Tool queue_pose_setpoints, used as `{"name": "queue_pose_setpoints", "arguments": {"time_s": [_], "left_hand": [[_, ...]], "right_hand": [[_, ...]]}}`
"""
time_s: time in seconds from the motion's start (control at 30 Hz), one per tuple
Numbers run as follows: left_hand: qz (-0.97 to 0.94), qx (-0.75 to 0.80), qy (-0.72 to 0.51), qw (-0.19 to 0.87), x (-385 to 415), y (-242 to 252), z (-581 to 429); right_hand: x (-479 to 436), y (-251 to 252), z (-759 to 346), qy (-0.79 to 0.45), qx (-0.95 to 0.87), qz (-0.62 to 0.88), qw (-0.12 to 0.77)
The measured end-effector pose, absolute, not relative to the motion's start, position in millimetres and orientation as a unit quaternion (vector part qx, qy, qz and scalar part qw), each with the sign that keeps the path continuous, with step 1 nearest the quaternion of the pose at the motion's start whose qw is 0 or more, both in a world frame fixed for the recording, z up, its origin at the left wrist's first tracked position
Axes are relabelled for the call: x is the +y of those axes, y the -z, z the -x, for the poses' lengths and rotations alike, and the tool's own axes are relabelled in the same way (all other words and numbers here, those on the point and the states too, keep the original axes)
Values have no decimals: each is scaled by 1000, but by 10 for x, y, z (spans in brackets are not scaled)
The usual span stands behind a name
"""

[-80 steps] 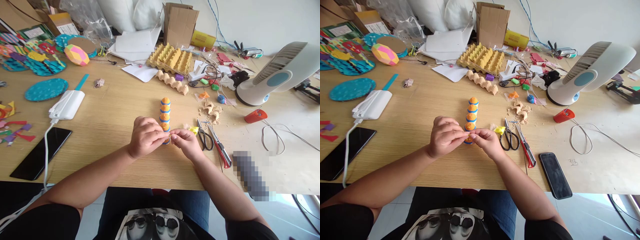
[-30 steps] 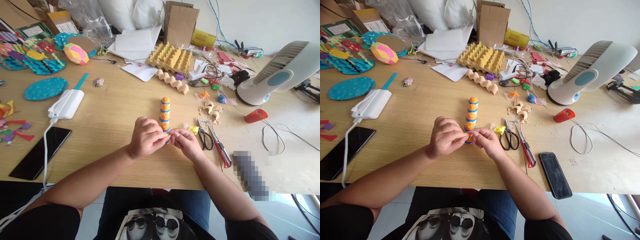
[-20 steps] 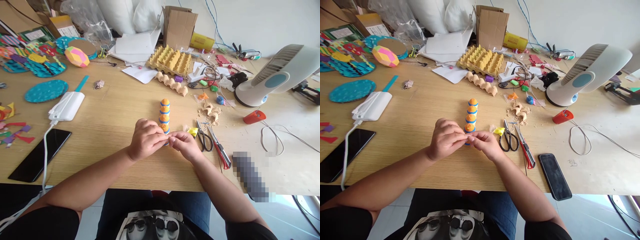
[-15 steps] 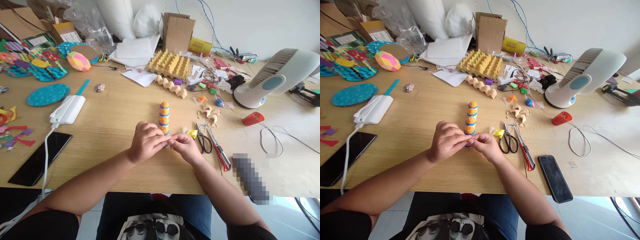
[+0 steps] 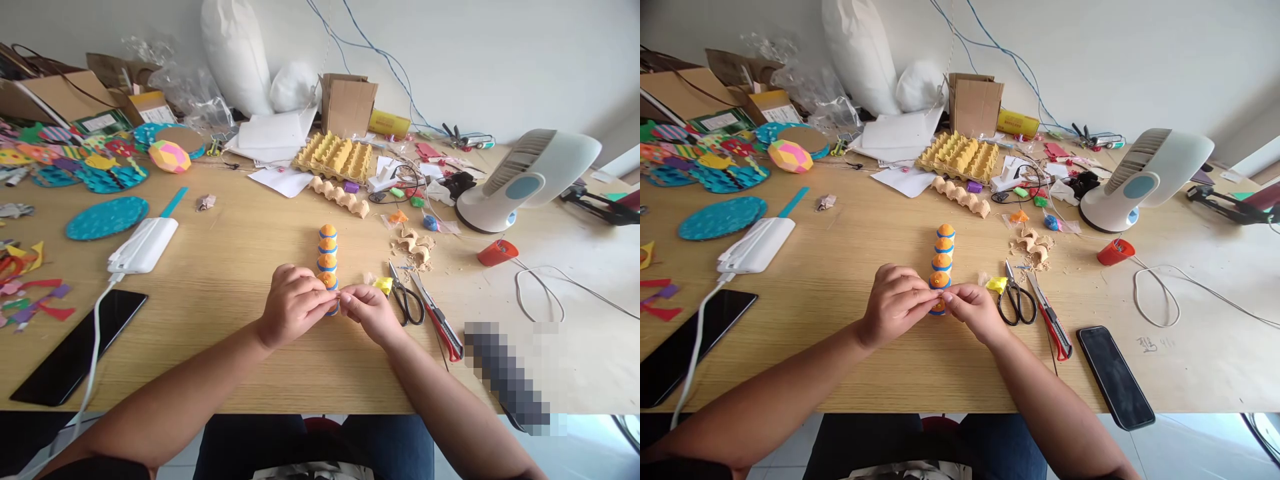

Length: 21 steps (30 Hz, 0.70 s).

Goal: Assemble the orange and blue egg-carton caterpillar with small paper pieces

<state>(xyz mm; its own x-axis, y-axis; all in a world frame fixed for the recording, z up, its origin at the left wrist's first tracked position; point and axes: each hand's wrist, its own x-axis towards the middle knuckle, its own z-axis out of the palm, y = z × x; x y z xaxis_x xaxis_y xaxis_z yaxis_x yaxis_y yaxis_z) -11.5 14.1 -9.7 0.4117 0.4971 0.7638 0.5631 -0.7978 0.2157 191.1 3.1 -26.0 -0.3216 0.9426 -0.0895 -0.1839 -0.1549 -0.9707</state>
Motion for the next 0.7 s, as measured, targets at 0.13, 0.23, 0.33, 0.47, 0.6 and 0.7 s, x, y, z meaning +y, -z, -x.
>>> {"name": "queue_pose_setpoints", "arguments": {"time_s": [0.13, 0.23, 0.33, 0.47, 0.6, 0.7], "left_hand": [[838, -310, 448, 34, 141, 91, 117], [843, -306, 441, 27, 139, 94, 114], [844, -305, 441, 30, 141, 105, 109], [846, -297, 442, 29, 152, 131, 113], [847, -287, 446, 25, 161, 154, 119], [848, -282, 447, 26, 162, 160, 114]], "right_hand": [[34, 296, -1922, -664, -477, 395, 419], [37, 301, -1923, -665, -475, 398, 417], [40, 292, -1922, -658, -492, 392, 413], [48, 283, -1918, -652, -507, 383, 413], [58, 317, -1924, -661, -504, 358, 426], [64, 375, -1940, -665, -496, 360, 426]]}}
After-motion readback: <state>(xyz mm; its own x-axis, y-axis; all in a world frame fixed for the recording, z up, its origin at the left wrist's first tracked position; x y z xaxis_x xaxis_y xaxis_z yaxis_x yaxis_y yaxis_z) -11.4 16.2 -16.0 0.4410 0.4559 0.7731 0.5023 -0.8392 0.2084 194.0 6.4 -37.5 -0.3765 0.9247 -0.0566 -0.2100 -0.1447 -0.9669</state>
